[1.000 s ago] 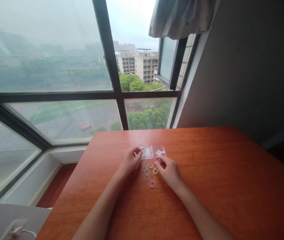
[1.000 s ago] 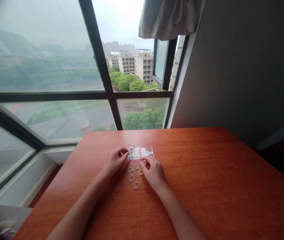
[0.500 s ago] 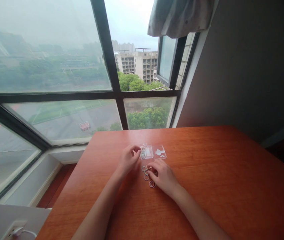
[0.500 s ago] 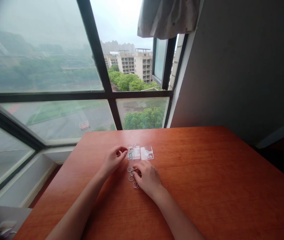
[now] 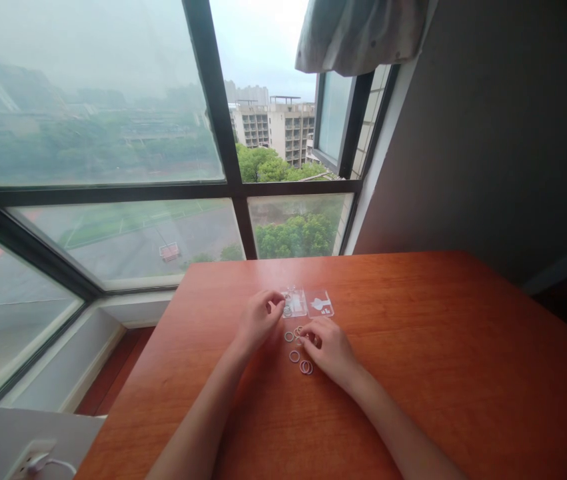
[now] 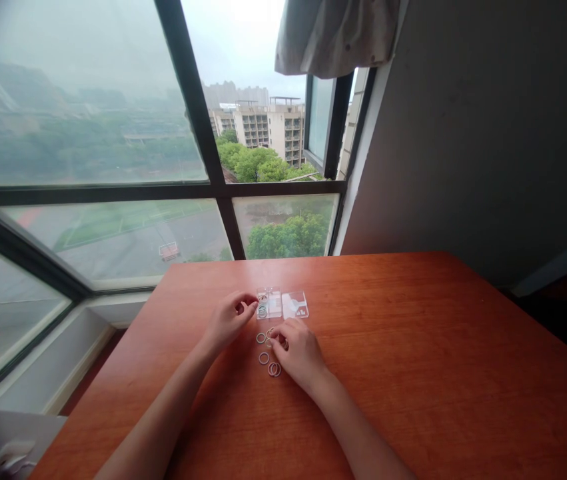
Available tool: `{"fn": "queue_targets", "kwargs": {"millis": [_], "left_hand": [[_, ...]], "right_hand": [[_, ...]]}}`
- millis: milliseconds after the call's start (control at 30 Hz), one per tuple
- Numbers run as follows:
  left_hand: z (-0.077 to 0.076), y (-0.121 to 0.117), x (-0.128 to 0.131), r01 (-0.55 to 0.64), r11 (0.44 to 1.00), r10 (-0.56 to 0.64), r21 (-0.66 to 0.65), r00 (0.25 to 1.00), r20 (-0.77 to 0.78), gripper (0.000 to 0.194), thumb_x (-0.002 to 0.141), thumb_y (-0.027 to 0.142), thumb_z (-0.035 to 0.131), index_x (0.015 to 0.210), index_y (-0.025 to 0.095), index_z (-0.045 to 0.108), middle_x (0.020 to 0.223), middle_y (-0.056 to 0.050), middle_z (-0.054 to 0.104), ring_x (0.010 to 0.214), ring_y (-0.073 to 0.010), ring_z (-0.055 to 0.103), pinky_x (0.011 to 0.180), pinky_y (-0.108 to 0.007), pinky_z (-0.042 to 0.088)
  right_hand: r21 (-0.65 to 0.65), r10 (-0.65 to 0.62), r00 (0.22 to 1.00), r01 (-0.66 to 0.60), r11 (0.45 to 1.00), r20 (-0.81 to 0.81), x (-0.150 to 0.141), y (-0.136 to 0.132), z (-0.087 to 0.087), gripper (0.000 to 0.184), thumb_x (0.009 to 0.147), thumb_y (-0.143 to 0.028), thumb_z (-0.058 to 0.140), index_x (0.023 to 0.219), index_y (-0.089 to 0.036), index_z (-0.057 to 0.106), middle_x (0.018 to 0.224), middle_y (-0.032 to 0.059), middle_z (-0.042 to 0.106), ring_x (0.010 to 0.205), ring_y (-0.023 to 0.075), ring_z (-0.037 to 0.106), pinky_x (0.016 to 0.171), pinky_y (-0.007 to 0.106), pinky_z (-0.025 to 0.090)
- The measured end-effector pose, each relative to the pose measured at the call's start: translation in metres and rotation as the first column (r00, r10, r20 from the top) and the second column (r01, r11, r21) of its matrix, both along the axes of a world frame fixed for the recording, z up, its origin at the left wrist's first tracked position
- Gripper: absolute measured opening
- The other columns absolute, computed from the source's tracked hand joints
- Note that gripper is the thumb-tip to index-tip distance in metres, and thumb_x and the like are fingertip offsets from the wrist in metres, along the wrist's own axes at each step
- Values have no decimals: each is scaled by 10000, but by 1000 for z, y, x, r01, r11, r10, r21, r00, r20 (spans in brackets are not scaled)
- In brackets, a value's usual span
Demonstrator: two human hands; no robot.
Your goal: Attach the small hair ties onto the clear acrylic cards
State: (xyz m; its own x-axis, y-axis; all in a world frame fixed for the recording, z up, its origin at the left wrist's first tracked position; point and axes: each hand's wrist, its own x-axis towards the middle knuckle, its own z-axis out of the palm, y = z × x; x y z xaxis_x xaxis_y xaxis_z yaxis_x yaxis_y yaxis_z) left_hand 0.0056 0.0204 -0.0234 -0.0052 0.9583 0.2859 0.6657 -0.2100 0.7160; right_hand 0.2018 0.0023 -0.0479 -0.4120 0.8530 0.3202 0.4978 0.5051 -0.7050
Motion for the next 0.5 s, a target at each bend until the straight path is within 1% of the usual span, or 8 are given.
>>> {"fn": "queue_targets", "kwargs": {"millis": [133, 233, 367, 500], "left_hand": [[0, -2, 6, 79, 997, -79, -1, 997, 8, 152, 842, 261, 530, 815, 175, 651, 733, 0, 629, 597, -104, 492, 582, -211, 393], [2, -5, 14, 162, 987, -162, -17, 987, 18, 157, 848, 260, 528, 802, 169, 647, 719, -2, 626, 606, -106, 499, 587, -214, 394], [8, -10, 25, 240, 970, -239, -45, 971, 25, 185, 858, 285, 527, 814, 166, 662, 721, -19, 633, 624, -116, 513, 586, -219, 400], [11, -13, 32, 250, 966, -248, -65, 968, 39, 190, 856, 288, 530, 805, 165, 665, 719, -28, 639, 634, -123, 517, 592, -230, 409]], "right_hand": [[-59, -100, 989, 94, 994, -110, 3, 5, 1, 89, 814, -231, 610, 752, -201, 666, 706, 3, 619, 640, 143, 527, 625, 256, 411], [-139, -161, 963, 132, 981, -217, 7, 11, -1, 161, 818, -323, 611, 761, -187, 675, 690, 8, 623, 603, 138, 516, 583, 248, 411], [-227, -212, 924, 143, 963, -319, 10, 16, -4, 245, 805, -408, 619, 766, -173, 676, 701, 21, 635, 611, 146, 525, 571, 249, 426], [-285, -222, 892, 111, 952, -393, 9, 16, -3, 274, 798, -434, 630, 800, -165, 679, 755, 40, 659, 651, 159, 552, 593, 257, 448]]}}
